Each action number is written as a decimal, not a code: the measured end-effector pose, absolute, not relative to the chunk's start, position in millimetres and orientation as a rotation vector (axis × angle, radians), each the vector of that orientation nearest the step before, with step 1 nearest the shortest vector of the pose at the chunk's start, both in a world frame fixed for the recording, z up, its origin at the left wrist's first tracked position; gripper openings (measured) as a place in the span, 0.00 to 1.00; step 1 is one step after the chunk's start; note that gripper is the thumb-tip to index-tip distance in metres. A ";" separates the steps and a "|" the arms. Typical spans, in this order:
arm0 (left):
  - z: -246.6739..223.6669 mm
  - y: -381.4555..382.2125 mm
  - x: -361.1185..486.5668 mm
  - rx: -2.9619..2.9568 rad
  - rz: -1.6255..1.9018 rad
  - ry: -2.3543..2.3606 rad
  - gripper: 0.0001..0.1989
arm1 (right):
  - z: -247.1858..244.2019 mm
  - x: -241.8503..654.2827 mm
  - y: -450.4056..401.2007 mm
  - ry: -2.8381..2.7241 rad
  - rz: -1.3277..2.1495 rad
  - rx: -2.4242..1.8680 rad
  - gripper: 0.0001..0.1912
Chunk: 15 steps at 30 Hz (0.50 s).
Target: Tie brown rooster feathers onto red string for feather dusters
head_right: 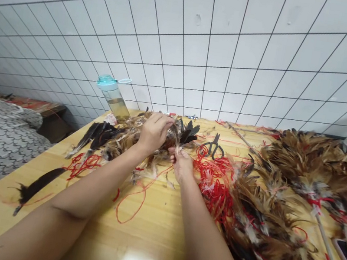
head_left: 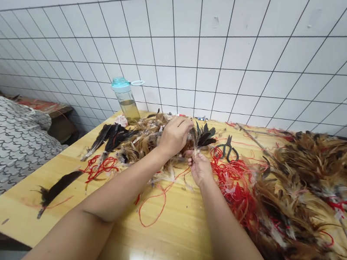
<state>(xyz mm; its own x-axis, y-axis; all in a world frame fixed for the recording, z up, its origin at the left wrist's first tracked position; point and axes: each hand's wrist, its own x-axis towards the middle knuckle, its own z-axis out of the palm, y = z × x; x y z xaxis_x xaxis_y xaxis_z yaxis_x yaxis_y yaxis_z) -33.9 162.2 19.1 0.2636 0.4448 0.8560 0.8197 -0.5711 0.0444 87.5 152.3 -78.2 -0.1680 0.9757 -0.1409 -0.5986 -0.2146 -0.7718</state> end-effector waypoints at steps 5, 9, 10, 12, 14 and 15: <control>12.0 165.2 -41.2 -2.055 -1.121 -1.002 0.12 | -75.7 92.1 151.3 -0.586 1.814 -0.686 0.09; 13.1 166.0 -51.8 -2.075 -1.071 -0.904 0.12 | -75.0 95.7 151.9 -0.531 1.892 -0.656 0.07; 14.1 165.7 -54.1 -2.085 -1.063 -0.887 0.12 | -75.0 96.5 151.9 -0.532 1.907 -0.649 0.07; 16.1 164.9 -57.8 -2.110 -1.052 -0.868 0.11 | -74.8 97.6 151.2 -0.535 1.939 -0.637 0.06; 16.7 164.5 -60.4 -2.143 -1.050 -0.854 0.11 | -74.0 98.3 149.7 -0.539 1.971 -0.628 0.06; 16.1 164.7 -61.5 -2.164 -1.047 -0.848 0.11 | -73.4 98.6 148.7 -0.542 1.985 -0.622 0.05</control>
